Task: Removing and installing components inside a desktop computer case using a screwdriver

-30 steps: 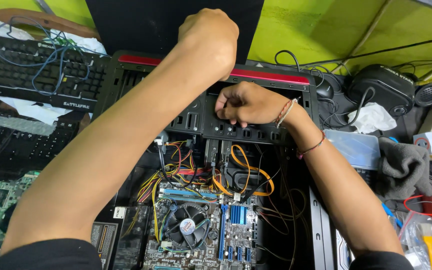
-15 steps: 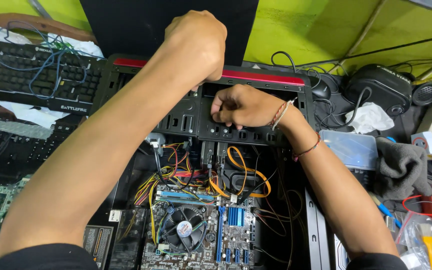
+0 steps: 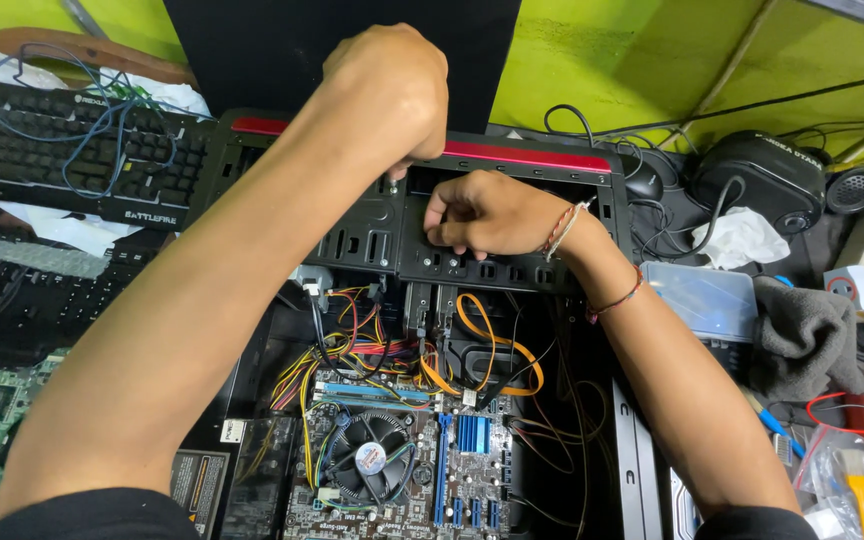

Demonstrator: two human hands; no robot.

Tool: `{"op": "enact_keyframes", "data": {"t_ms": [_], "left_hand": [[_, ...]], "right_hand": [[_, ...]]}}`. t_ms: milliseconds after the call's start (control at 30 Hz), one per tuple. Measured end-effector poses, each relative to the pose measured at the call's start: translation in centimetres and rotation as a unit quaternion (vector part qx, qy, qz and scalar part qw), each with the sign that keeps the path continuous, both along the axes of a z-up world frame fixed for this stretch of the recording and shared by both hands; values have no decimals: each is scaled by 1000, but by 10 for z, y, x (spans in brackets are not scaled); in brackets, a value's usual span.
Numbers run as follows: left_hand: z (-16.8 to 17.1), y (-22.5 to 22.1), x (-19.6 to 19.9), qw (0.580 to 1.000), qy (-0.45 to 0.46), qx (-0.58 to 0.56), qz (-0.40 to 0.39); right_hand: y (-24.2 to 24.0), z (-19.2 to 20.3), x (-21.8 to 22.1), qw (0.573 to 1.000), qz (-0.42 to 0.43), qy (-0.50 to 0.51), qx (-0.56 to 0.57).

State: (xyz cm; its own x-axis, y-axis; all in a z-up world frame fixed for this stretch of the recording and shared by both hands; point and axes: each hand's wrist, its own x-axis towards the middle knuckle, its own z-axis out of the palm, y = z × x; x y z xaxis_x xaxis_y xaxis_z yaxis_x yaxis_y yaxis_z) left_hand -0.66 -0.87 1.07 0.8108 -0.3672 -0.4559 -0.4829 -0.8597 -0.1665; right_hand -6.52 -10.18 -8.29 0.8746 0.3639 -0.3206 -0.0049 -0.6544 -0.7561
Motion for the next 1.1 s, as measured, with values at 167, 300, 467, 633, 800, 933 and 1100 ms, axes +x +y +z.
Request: {"op": "enact_keyframes", "data": {"t_ms": [167, 300, 467, 633, 800, 933, 1100], "left_hand": [[-4, 2, 0, 1000, -14, 2, -12], [-1, 6, -1, 1000, -5, 7, -16], [-4, 7, 5, 999, -33, 7, -12], [-43, 23, 37, 951, -230, -201, -37], [-52, 32, 33, 779, -306, -531, -130], [-50, 30, 12, 612, -257, -734, -144], [-75, 43, 3, 575, -207, -788, -79]], "right_hand": [[-1, -3, 2, 1000, -7, -1, -4], [-2, -4, 2, 1000, -4, -5, 2], [-2, -7, 3, 999, -16, -24, 28], [-3, -10, 5, 994, -38, -69, 71], [0, -3, 4, 977, -47, -181, 105], [6, 5, -5, 945, -51, -266, 184], [15, 9, -10, 935, -38, -314, 159]]}}
